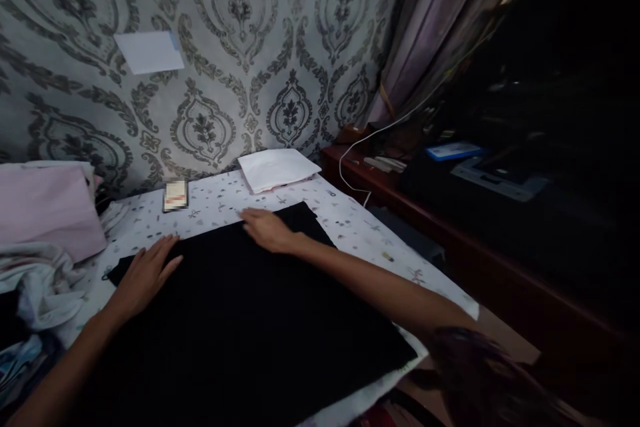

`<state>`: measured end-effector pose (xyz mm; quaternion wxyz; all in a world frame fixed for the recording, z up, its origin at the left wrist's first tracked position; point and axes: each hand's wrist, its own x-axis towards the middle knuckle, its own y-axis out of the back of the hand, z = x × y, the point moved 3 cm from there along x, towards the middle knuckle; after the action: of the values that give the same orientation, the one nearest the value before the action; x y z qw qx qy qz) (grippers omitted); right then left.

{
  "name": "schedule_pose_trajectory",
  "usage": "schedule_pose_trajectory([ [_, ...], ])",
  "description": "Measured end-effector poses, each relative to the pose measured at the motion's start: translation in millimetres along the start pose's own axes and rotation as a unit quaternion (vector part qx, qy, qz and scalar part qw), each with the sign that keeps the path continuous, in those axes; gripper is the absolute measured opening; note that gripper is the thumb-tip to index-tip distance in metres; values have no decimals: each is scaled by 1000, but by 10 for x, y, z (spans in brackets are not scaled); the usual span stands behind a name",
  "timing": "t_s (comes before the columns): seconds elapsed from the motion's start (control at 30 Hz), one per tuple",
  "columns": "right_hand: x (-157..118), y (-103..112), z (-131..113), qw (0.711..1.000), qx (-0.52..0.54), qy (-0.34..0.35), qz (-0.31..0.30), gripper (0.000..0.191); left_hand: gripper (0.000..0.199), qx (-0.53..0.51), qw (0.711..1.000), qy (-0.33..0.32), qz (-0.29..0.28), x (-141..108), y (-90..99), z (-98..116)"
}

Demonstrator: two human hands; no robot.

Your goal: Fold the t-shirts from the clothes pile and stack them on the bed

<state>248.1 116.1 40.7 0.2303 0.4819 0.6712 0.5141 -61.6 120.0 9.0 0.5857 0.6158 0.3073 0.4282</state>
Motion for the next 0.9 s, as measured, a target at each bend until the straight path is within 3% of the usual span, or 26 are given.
schedule_pose_trajectory([
  [0.07,238,-227,-162,999,28,6,-42,62,62,1,1000,-1,-9,59,-35,-23],
  [0.13,315,-349,-89,997,26,-26,-72,73,63,9,1000,0,-17,74,-100,-59],
  [0.2,209,-335,174,994,2,-73,-82,78,67,19,999,22,-24,58,-161,-99],
  [0.33,-259,-80,846,978,-86,-181,-59,78,76,45,992,103,-49,-7,-167,-98],
  [0.47,-469,-2,1237,970,-142,-197,-36,81,80,68,982,162,-63,-37,-81,-76],
  [0.67,-449,-127,1310,971,-166,-171,-11,81,82,55,974,213,-56,-108,-62,-188],
  [0.9,-423,-52,1233,970,-133,-202,-16,79,79,22,968,244,-59,-139,19,-290],
])
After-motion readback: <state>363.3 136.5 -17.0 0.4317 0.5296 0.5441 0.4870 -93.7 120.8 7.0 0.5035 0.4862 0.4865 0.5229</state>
